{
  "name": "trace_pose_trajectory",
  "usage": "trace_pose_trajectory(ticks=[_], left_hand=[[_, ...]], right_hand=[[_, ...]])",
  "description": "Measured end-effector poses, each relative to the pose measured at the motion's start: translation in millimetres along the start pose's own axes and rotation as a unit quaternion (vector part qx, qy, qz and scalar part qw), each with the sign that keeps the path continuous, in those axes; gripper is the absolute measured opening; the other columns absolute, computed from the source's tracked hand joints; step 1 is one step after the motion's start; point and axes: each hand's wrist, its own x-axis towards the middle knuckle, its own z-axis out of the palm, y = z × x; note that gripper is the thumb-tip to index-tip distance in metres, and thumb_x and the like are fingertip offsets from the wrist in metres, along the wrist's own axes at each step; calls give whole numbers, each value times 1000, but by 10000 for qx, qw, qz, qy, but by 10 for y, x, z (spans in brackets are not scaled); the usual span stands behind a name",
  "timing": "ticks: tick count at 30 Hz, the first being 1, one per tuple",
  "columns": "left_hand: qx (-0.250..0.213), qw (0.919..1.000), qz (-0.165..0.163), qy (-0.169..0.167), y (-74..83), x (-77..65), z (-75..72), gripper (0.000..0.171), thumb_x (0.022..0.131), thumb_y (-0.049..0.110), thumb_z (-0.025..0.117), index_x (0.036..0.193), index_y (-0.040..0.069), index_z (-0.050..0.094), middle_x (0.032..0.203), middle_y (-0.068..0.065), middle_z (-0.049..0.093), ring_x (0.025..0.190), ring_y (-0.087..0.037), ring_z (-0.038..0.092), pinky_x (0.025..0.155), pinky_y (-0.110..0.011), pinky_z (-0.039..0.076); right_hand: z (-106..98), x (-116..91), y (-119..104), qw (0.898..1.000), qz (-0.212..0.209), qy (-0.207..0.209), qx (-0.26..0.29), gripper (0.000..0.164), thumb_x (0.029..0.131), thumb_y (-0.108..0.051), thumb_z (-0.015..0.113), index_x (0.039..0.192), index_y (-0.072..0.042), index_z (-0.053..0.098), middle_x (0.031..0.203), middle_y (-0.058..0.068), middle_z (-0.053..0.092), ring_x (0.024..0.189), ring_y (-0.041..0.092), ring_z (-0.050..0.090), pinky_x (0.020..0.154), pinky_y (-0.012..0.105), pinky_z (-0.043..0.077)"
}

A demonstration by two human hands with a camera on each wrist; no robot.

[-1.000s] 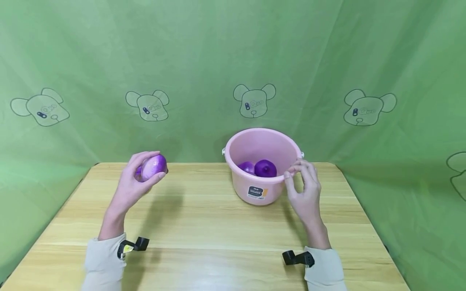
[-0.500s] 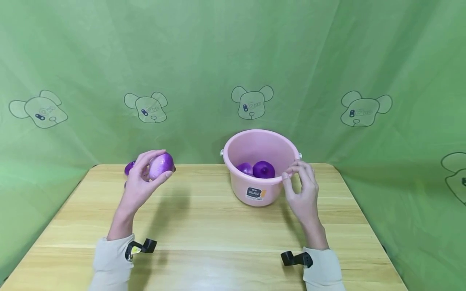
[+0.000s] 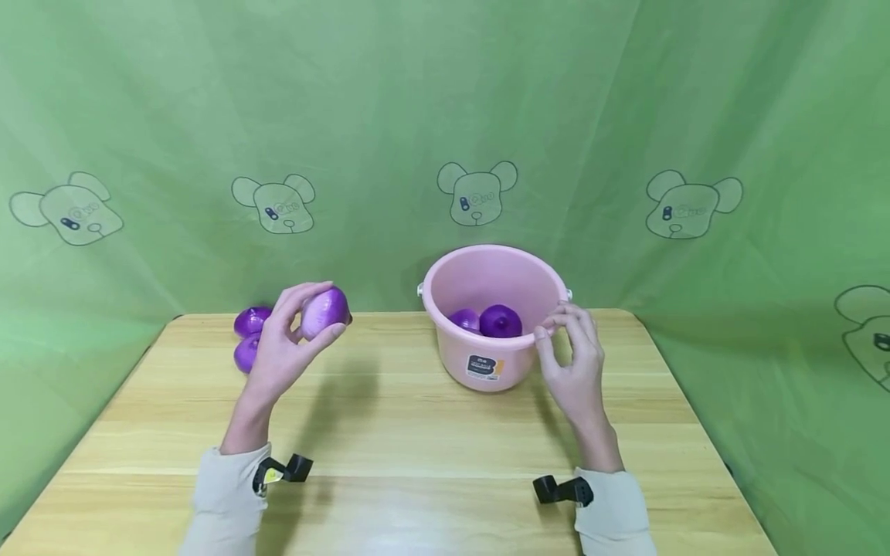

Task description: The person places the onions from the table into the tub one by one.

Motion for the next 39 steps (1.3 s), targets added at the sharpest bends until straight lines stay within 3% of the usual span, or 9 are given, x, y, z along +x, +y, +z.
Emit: trace_pose_trajectory(ticks=[12, 27, 34, 39], left_hand=[[77, 9998, 115, -151, 44, 38, 183, 55, 85, -1, 80, 137, 1, 61, 142, -18, 47, 125, -33, 50, 97, -50, 56], [41, 9992, 279, -268, 112, 120, 350, 55, 85, 0, 80, 136, 3, 62, 140, -17, 49, 123, -33, 53, 95, -47, 58], [12, 9989, 354, -319, -138, 199, 422, 58, 84, 1, 82, 138, 6, 62, 143, -15, 48, 125, -32, 52, 96, -47, 57], [-32, 9980, 496, -388, -186, 251, 457, 58, 85, 9, 84, 139, 15, 63, 142, -6, 50, 125, -27, 53, 95, -43, 58]], right_hand=[[12, 7, -30, 10000, 4, -30, -60, 9, 89, 21, 59, 97, 22, 58, 118, 5, 56, 126, 20, 52, 120, 44, 34], [12, 5, -37, 10000, 64, 3, -63, 9, 89, 20, 59, 98, 22, 58, 118, 10, 56, 125, 20, 52, 120, 43, 34], [12, -14, -28, 9999, 62, 44, -65, 10, 88, 21, 59, 98, 22, 58, 120, 7, 56, 126, 19, 52, 120, 43, 34], [-2, -12, 101, 10000, -69, 38, -22, 10, 89, 20, 60, 98, 21, 59, 119, 7, 56, 127, 22, 51, 120, 43, 34]])
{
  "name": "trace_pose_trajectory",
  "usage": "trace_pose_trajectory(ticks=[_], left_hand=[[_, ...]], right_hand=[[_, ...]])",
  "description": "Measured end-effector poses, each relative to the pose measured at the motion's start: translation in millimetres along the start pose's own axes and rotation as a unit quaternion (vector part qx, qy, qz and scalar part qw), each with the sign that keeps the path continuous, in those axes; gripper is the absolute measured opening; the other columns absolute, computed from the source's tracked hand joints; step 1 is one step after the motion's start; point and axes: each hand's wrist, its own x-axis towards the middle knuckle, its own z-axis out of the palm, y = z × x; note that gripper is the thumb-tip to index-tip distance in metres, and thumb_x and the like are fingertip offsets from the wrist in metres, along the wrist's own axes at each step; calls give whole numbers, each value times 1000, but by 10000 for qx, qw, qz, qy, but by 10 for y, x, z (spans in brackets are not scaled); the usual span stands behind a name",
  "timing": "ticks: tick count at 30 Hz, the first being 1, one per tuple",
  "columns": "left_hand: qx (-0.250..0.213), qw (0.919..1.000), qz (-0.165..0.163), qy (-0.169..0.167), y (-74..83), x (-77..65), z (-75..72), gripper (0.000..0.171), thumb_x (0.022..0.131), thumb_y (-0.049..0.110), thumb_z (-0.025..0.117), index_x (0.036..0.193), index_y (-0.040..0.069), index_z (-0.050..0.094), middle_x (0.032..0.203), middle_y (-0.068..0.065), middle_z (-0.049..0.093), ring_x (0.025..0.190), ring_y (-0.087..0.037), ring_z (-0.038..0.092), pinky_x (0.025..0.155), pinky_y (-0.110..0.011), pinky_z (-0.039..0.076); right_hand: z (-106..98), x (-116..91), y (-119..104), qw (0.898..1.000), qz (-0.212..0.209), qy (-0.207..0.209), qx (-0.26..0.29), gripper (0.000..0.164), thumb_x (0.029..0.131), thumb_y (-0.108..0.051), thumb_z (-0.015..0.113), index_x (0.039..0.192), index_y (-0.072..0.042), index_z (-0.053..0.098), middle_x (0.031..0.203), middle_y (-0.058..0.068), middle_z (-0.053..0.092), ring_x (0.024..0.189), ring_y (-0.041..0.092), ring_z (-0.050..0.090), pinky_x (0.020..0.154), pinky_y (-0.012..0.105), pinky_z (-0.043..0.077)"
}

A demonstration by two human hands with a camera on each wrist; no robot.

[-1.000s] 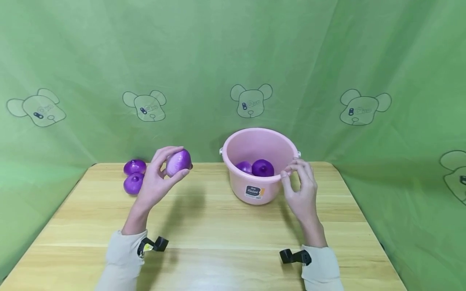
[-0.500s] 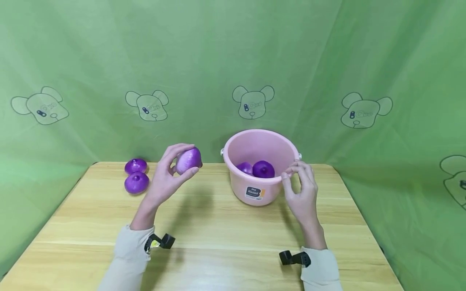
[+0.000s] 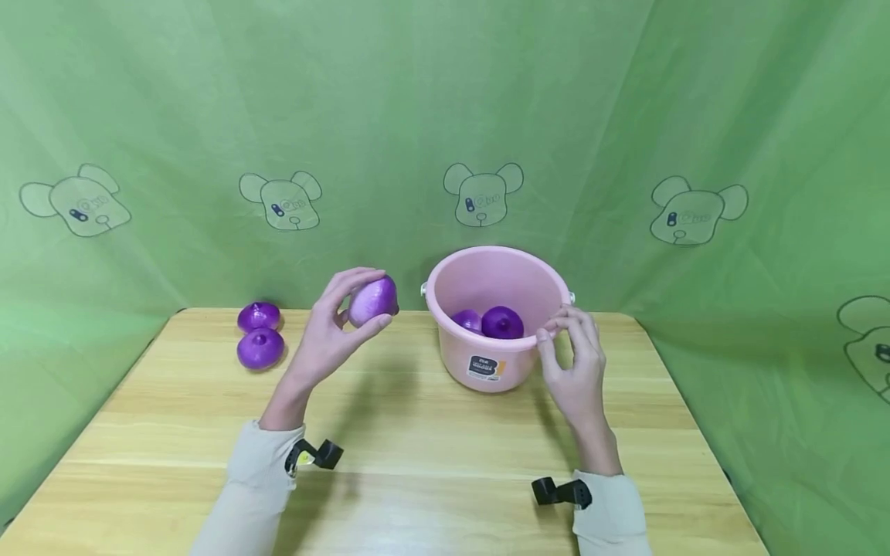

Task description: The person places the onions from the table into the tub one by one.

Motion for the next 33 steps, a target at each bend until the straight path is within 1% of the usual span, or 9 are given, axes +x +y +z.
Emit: trace_pose_trajectory(ticks=[4, 7, 10, 12, 17, 19, 24, 27, 33], left_hand=[[-46, 9999, 128, -72, -7, 29, 30, 57, 86, 14, 84, 138, 19, 64, 143, -3, 52, 126, -24, 54, 95, -39, 58], [-64, 9997, 208, -133, 1, 52, 56, 56, 87, 15, 83, 139, 18, 63, 145, -3, 52, 127, -25, 54, 94, -38, 58], [-73, 9995, 227, -185, 2, 68, 78, 56, 87, 14, 83, 140, 18, 63, 146, -2, 51, 127, -24, 54, 93, -38, 59], [-85, 9995, 230, -210, 3, 82, 97, 56, 87, 13, 82, 140, 18, 63, 146, -2, 51, 128, -24, 54, 93, -38, 59], [-99, 9992, 251, -302, 18, 125, 173, 57, 87, 13, 83, 140, 18, 63, 147, -2, 50, 128, -22, 54, 94, -37, 58], [-114, 9989, 272, -353, 28, 142, 208, 57, 87, 12, 83, 140, 18, 63, 148, -3, 50, 128, -22, 53, 94, -38, 58], [-124, 9984, 283, -466, 47, 172, 290, 57, 86, 8, 82, 139, 17, 63, 148, -4, 50, 128, -23, 53, 94, -40, 58], [-115, 9982, 308, -501, 59, 192, 336, 57, 86, 9, 83, 138, 18, 64, 147, -3, 50, 127, -23, 54, 94, -40, 58], [-80, 9976, 406, -550, 94, 251, 388, 56, 86, 13, 84, 138, 17, 64, 143, -5, 48, 127, -23, 52, 97, -42, 56]], right_hand=[[-31, -19, 158, 10000, -12, -39, -23, 11, 89, 20, 60, 100, 18, 61, 120, 13, 57, 128, 32, 51, 120, 42, 34], [-40, -15, 186, 10000, 5, -83, 54, 10, 90, 17, 61, 100, 18, 61, 121, 26, 55, 128, 42, 48, 120, 42, 34], [-26, -4, 199, 9998, 7, -135, 135, 10, 91, 15, 61, 101, 19, 60, 121, 33, 52, 127, 47, 46, 121, 43, 33], [-20, -1, 211, 9998, 20, -145, 125, 10, 91, 15, 61, 101, 18, 60, 122, 29, 54, 127, 47, 46, 121, 43, 33], [-43, -14, 236, 9999, 42, -111, 34, 9, 91, 15, 61, 100, 17, 61, 121, 11, 57, 128, 44, 47, 121, 43, 33], [-53, -17, 231, 9999, 31, -97, 54, 9, 91, 15, 61, 100, 17, 61, 121, 10, 58, 128, 44, 47, 121, 43, 33], [-65, -21, 214, 9999, 14, -100, 34, 9, 91, 15, 61, 100, 17, 61, 121, 9, 58, 127, 43, 48, 120, 43, 34], [-65, -19, 213, 9999, 5, -109, 22, 9, 91, 15, 61, 100, 17, 61, 122, 10, 57, 127, 43, 48, 121, 43, 34], [-37, -3, 212, 9999, -37, -74, 102, 10, 90, 18, 61, 100, 18, 60, 120, 24, 55, 126, 40, 49, 120, 43, 34]])
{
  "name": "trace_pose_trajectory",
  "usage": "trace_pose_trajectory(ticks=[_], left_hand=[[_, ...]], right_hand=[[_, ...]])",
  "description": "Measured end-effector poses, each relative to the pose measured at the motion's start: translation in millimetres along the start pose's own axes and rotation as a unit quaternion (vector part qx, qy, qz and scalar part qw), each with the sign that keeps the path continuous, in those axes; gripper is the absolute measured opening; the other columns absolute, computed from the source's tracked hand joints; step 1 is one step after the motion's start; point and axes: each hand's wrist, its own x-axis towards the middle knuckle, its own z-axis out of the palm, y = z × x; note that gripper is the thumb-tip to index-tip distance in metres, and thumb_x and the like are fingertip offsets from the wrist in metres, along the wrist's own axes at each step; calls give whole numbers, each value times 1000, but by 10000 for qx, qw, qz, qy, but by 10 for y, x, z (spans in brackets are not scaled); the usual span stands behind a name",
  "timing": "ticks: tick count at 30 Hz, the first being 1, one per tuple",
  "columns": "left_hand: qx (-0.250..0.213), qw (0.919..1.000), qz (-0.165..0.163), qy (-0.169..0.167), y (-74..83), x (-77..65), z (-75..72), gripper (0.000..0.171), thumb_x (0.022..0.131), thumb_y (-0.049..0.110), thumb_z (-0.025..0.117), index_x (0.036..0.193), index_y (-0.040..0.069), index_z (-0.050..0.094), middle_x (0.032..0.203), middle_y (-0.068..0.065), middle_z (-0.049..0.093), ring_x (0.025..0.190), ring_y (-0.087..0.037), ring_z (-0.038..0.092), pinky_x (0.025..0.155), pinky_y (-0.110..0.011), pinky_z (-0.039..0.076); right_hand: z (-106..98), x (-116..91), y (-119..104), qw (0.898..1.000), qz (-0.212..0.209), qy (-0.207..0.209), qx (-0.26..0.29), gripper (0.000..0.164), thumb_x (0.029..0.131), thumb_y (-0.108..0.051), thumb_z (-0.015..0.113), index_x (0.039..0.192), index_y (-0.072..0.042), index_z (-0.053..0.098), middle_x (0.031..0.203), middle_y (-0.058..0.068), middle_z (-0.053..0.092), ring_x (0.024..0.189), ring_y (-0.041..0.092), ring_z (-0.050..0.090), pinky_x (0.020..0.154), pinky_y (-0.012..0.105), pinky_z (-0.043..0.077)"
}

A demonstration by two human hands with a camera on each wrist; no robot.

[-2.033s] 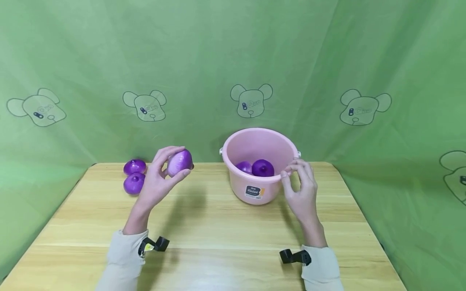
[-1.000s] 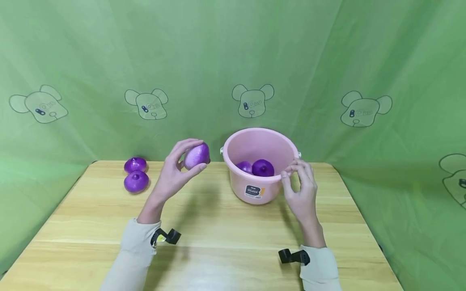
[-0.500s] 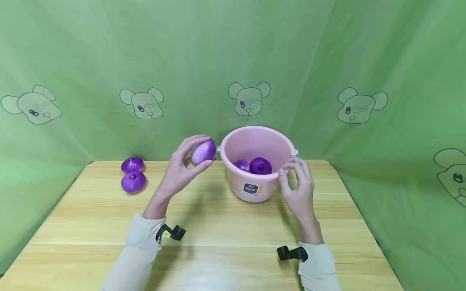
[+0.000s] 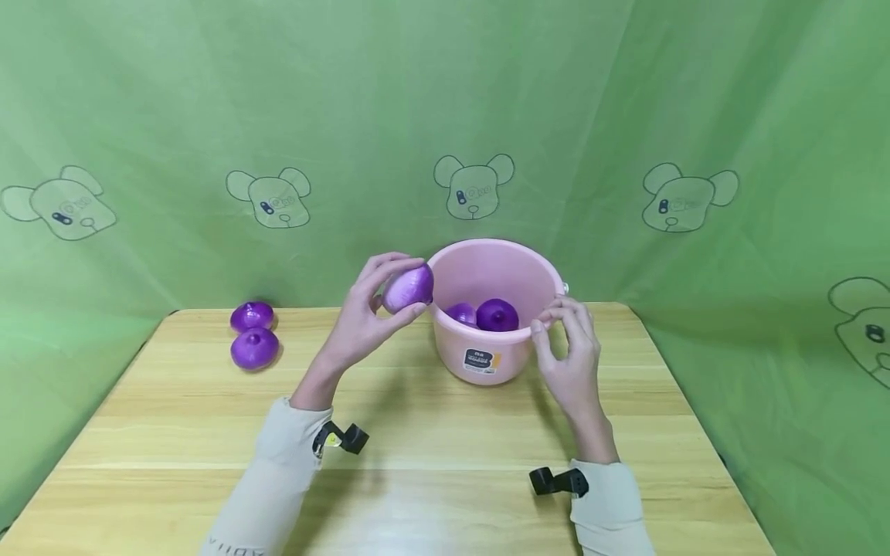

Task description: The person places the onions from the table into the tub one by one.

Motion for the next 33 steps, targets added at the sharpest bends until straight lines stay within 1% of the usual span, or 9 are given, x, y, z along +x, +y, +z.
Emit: trace_pose_trajectory(ticks=[3, 7, 12, 14, 18, 20, 27, 31, 33], left_hand=[[73, 10000, 23, -8, 4, 46, 16, 56, 86, 15, 83, 138, 18, 64, 143, -4, 47, 127, -22, 51, 98, -43, 55], [73, 9999, 55, -95, 15, 98, 45, 55, 86, 18, 84, 138, 19, 64, 144, -3, 49, 127, -22, 52, 98, -42, 55], [14, 9998, 86, -155, 38, 151, 105, 55, 86, 19, 84, 138, 20, 65, 145, -2, 49, 127, -22, 53, 94, -38, 57], [-43, 9998, 101, -185, 46, 176, 140, 56, 86, 19, 84, 138, 20, 65, 145, -1, 49, 126, -21, 54, 94, -37, 57], [-166, 9993, 142, -308, 55, 223, 226, 57, 86, 19, 85, 138, 19, 64, 146, -1, 51, 128, -19, 53, 97, -37, 56], [-156, 9991, 132, -366, 57, 246, 270, 58, 85, 20, 86, 138, 19, 63, 146, -1, 52, 129, -18, 52, 98, -38, 55], [317, 9987, 98, -379, 37, 314, 399, 58, 84, 19, 87, 138, 16, 64, 146, -7, 50, 126, -23, 55, 98, -35, 54], [250, 9986, 133, -443, 17, 330, 428, 59, 83, 15, 87, 137, 13, 64, 147, -11, 50, 126, -25, 55, 99, -35, 54], [173, 9985, 117, -501, 0, 337, 443, 60, 83, 15, 87, 138, 12, 64, 148, -12, 50, 126, -25, 56, 100, -35, 53]], right_hand=[[27, 22, -43, 10000, -12, 13, -12, 11, 89, 21, 60, 100, 18, 60, 120, 20, 55, 126, 33, 50, 120, 44, 34], [65, 56, -202, 10000, -17, 30, -9, 11, 88, 21, 58, 99, 21, 58, 119, 12, 55, 125, 24, 51, 120, 46, 34], [80, 65, -337, 10000, 38, -3, -47, 10, 89, 21, 58, 99, 22, 58, 118, 9, 55, 124, 22, 52, 120, 47, 34], [80, 61, -349, 10000, 47, -6, -51, 10, 89, 21, 57, 99, 22, 58, 117, 13, 55, 124, 22, 52, 120, 47, 34], [66, 44, -343, 10000, 60, -7, -38, 10, 89, 20, 57, 98, 22, 58, 116, 33, 53, 124, 23, 51, 120, 46, 34], [53, 36, -339, 10000, 76, 2, -46, 9, 89, 20, 57, 98, 22, 58, 117, 39, 51, 125, 23, 51, 120, 44, 34], [25, 23, -328, 9999, 101, 89, -58, 8, 89, 20, 58, 97, 23, 58, 116, 24, 55, 123, 23, 52, 119, 44, 36], [53, 43, -316, 10000, 18, 18, 22, 9, 89, 21, 57, 97, 23, 57, 115, 36, 52, 121, 24, 52, 119, 45, 36], [61, 47, -301, 10000, 7, 2, 34, 9, 89, 20, 57, 97, 23, 57, 115, 41, 50, 122, 29, 52, 119, 46, 36]])
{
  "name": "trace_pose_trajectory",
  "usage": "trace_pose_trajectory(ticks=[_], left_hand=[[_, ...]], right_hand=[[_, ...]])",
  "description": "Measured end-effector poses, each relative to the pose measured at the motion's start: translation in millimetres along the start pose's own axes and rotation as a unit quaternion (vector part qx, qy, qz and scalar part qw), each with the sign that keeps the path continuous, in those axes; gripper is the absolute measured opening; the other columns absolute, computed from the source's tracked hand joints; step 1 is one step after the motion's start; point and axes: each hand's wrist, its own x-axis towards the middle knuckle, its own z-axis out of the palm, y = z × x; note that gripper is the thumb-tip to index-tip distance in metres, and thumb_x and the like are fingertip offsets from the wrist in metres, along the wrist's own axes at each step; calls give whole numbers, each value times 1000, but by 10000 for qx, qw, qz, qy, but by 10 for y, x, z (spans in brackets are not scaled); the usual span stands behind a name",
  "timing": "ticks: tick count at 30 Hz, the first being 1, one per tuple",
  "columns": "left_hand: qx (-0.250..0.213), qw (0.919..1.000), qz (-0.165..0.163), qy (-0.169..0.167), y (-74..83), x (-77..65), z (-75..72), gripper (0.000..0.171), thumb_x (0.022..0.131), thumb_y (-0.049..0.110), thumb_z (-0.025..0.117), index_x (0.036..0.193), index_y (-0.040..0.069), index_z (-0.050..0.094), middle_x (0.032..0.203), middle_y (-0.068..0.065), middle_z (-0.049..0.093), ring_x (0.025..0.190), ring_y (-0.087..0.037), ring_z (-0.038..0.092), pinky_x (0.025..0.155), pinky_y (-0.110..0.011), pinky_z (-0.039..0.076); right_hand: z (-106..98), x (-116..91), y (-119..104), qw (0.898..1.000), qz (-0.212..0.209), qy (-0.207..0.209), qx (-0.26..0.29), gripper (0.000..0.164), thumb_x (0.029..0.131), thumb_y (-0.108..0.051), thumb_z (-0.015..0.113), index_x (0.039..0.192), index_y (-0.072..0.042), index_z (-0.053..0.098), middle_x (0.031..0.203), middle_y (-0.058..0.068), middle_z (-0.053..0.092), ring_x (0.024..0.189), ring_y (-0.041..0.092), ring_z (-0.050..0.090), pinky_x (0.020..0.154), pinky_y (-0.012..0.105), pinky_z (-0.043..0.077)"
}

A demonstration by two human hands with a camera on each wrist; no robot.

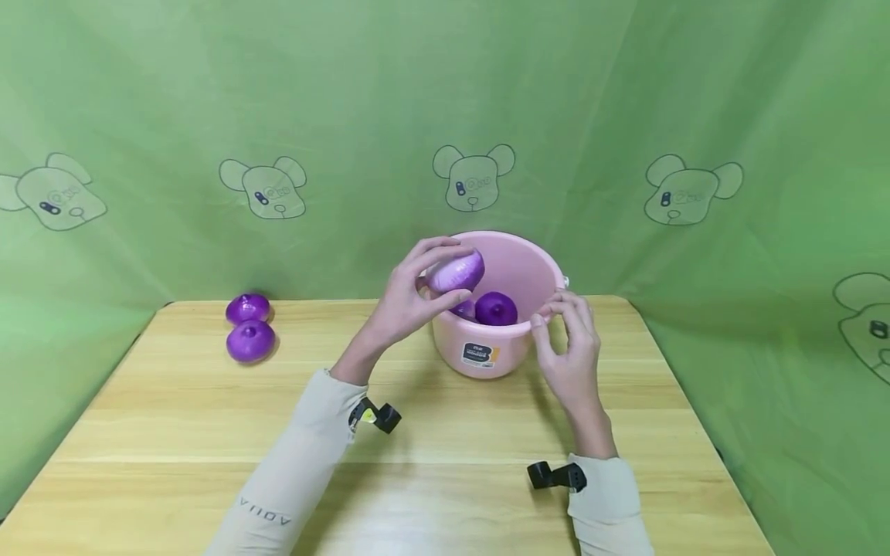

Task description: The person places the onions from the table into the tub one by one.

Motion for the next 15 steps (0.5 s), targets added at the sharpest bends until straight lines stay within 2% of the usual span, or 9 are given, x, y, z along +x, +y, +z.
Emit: trace_pose_trajectory(ticks=[6, 11, 15], left_hand=[[-52, 9997, 16, -239, 0, 36, 53, 58, 83, 15, 87, 137, 14, 65, 150, -4, 52, 131, -19, 52, 104, -35, 50], [56, 9989, -89, -458, 24, 40, 73, 57, 84, 13, 86, 137, 14, 65, 150, -2, 52, 137, -16, 46, 108, -33, 47], [328, 9974, -187, -618, 14, 33, 83, 53, 85, 16, 85, 135, 13, 66, 152, -7, 51, 138, -20, 46, 110, -33, 45]], right_hand=[[-62, -32, 212, 9999, 107, -1, -22, 9, 90, 18, 59, 99, 20, 59, 119, 37, 51, 125, 45, 47, 121, 44, 33], [-43, -11, 76, 9999, 115, -10, -56, 9, 90, 19, 58, 99, 21, 58, 118, 20, 56, 125, 30, 51, 120, 45, 34], [1, -6, -39, 9999, 87, 17, -64, 8, 89, 20, 58, 97, 21, 58, 118, 8, 55, 124, 21, 51, 119, 45, 36]])
